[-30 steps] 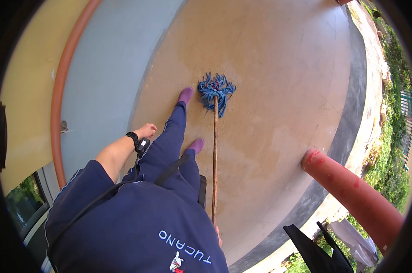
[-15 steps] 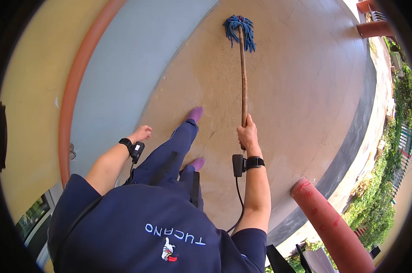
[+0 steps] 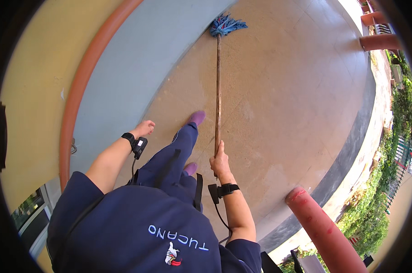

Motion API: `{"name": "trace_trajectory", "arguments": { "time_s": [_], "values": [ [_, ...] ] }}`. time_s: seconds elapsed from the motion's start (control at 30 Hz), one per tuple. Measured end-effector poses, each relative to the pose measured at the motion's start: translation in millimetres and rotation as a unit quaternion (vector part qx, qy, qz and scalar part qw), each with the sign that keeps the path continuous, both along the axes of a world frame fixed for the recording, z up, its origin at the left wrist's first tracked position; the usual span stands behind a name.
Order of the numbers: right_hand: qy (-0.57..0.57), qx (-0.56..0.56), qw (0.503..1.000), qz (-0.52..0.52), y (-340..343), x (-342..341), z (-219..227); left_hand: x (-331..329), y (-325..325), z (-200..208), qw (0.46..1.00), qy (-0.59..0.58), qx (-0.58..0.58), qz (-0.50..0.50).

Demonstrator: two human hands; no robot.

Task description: Mopping the floor of an outdoor corridor or walkway.

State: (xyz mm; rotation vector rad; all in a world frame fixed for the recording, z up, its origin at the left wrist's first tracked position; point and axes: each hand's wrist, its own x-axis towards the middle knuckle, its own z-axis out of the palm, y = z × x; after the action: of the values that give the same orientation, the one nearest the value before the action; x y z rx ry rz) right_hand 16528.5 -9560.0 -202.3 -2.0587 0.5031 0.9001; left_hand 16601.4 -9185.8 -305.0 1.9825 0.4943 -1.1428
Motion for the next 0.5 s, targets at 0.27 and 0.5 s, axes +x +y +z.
{"name": "trace_trajectory", "arguments": {
  "time_s": [0.27,0.5],
  "values": [
    [0.043,-0.009,0.997,0.058,1,-265,72,-61,-89,4,0.924,-0.151,0.022,-0.35],
    [0.146,0.173,0.953,-0.2,-8,-463,145,-201,-209,50,0.598,-0.249,-0.117,-0.753]
  ]
}}
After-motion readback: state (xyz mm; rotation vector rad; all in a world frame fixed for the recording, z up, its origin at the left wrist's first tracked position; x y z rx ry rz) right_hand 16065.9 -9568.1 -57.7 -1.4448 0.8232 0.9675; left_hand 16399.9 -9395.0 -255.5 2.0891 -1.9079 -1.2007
